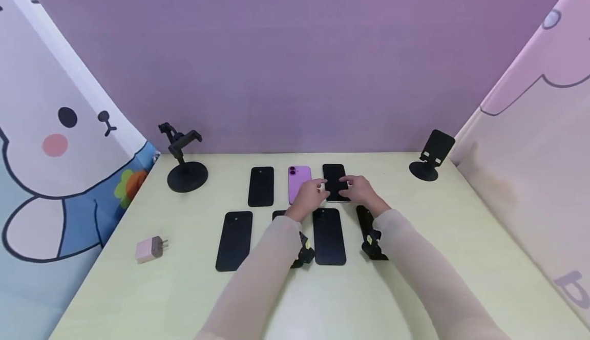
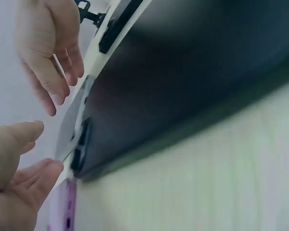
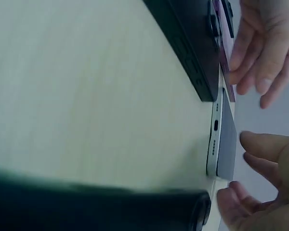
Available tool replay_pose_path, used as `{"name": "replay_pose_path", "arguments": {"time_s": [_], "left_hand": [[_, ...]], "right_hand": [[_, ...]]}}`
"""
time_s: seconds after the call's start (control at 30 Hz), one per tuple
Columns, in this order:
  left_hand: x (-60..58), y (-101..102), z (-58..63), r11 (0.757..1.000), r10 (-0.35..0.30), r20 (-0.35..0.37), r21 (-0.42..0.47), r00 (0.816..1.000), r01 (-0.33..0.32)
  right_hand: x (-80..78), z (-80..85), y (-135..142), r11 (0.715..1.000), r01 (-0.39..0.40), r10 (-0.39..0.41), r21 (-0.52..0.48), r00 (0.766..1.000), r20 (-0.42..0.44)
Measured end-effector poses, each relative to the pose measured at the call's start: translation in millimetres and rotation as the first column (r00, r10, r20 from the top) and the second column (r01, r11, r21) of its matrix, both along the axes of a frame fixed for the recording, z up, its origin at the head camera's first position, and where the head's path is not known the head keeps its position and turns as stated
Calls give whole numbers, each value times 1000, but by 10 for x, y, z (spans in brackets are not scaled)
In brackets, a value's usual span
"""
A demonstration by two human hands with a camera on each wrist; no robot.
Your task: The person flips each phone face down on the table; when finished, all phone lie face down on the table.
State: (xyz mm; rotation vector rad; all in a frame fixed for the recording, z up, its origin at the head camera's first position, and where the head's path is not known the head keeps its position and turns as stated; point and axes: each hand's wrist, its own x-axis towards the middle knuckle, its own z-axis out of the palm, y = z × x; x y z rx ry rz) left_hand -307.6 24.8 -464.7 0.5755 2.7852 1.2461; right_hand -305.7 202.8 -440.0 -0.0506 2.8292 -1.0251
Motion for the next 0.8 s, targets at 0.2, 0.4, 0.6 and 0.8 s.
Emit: {"name": "replay_pose_path", "arguments": {"time_s": [0.2,0.4,0.6,0.8], "left_hand": [[-13,143,1,998,38,56,-50,998,-35],[10,225,23,995,65,76,-74,995,-60],[10,251,-26,993,88,70,-90,994,-82],[11,246,-36,994,81,87,-79,993,-74]], "right_hand": [[-15,-15,38,999,16,-19,33,994,109],[-21,-20,51,999,35,-32,-21,991,127],[-19,-28,58,996,54,-46,-77,993,107],[-19,-69,55,993,80,-70,-88,992,108]]}}
